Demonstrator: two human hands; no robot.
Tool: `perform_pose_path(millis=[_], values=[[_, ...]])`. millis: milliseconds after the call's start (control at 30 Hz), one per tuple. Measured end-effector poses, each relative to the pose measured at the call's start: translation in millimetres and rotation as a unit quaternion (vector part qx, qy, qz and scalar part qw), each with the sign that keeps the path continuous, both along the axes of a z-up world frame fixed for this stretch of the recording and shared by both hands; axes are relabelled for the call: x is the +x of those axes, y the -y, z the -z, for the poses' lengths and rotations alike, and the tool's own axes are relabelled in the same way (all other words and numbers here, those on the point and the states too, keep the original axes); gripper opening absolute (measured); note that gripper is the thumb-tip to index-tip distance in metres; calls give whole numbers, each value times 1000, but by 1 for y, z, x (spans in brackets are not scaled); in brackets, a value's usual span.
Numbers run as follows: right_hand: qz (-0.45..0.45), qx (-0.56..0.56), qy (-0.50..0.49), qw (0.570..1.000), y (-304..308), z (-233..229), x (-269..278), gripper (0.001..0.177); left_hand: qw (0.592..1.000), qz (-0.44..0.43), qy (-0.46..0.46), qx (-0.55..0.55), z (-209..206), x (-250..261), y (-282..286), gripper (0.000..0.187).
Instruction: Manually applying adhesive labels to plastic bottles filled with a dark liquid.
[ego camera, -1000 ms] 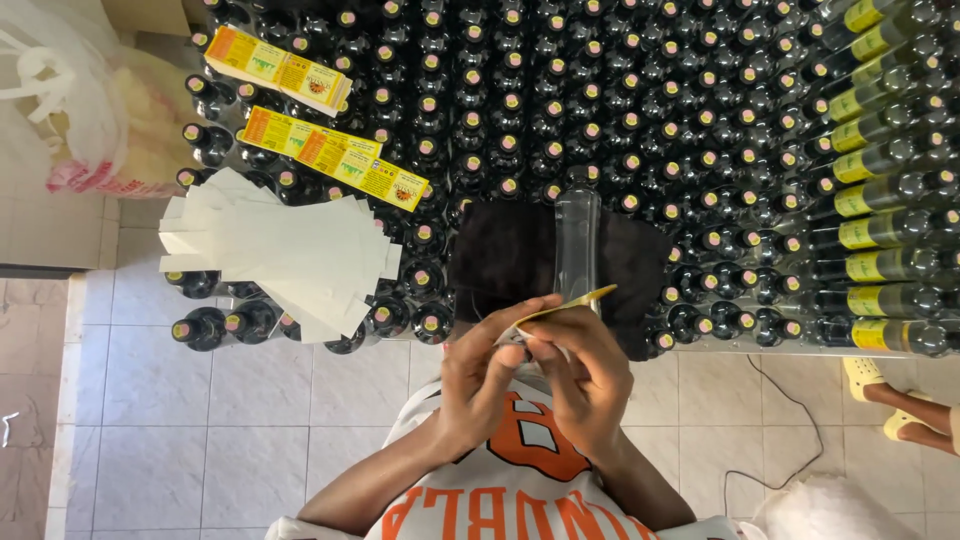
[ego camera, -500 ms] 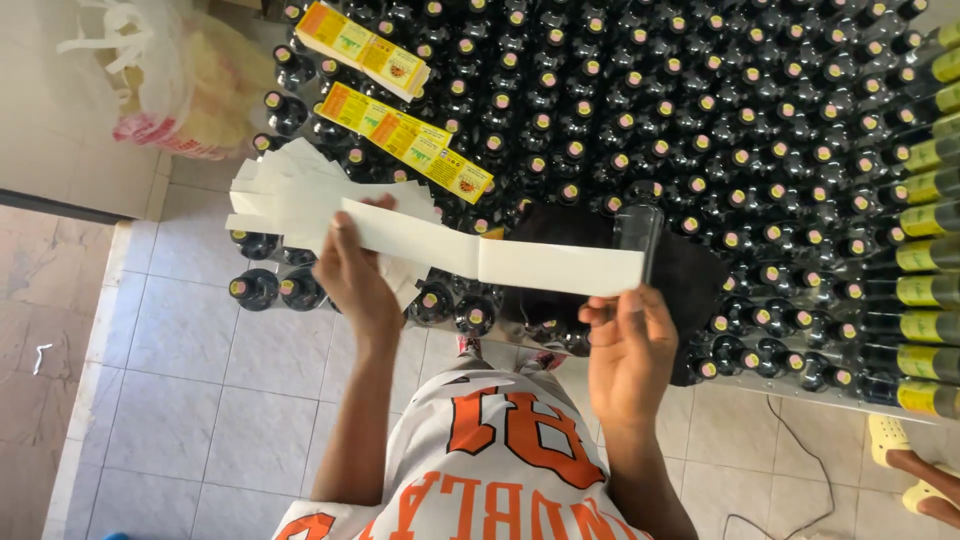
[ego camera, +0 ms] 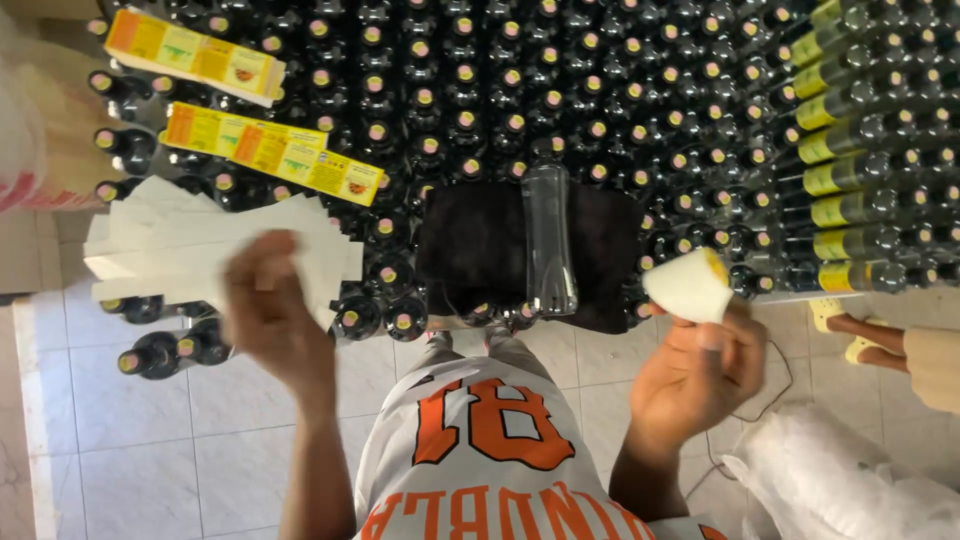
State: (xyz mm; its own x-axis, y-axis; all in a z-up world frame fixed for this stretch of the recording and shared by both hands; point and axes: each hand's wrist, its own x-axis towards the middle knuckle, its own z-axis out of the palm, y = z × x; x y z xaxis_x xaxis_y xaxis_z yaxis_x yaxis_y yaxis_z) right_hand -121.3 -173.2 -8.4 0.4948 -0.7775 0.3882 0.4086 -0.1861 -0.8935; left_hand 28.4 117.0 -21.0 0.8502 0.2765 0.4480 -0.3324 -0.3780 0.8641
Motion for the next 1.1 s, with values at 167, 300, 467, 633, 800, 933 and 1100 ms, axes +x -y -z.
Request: perform_pose_path(millis=[167,300,467,633,800,933,1100], values=[[-56,-86,-112,988,-51,-7,17,11,850,401,-194,-281,-23,-70,99,45],[-228,-192,-123,947,-50,-17,31,24,817,382,-240,-359,6,-74,112,49],[-292,-113,-139,939,-27,-2,16,24,779,250,-323,-476,16,-61,126,40],[-317,158,-274,894,8,53,2,51,756,178,-339,-531,18,-62,143,38],[-243,286,-264,888,28,72,17,26,751,187,-370,-514,39,-71,162,28],[-199,232,-308,901,31,75,29,22,799,144,-368,-452,63,-68,166,24],[-145,109,-363,914,32,76,45,28,892,82,-328,-299,41,-45,177,21]])
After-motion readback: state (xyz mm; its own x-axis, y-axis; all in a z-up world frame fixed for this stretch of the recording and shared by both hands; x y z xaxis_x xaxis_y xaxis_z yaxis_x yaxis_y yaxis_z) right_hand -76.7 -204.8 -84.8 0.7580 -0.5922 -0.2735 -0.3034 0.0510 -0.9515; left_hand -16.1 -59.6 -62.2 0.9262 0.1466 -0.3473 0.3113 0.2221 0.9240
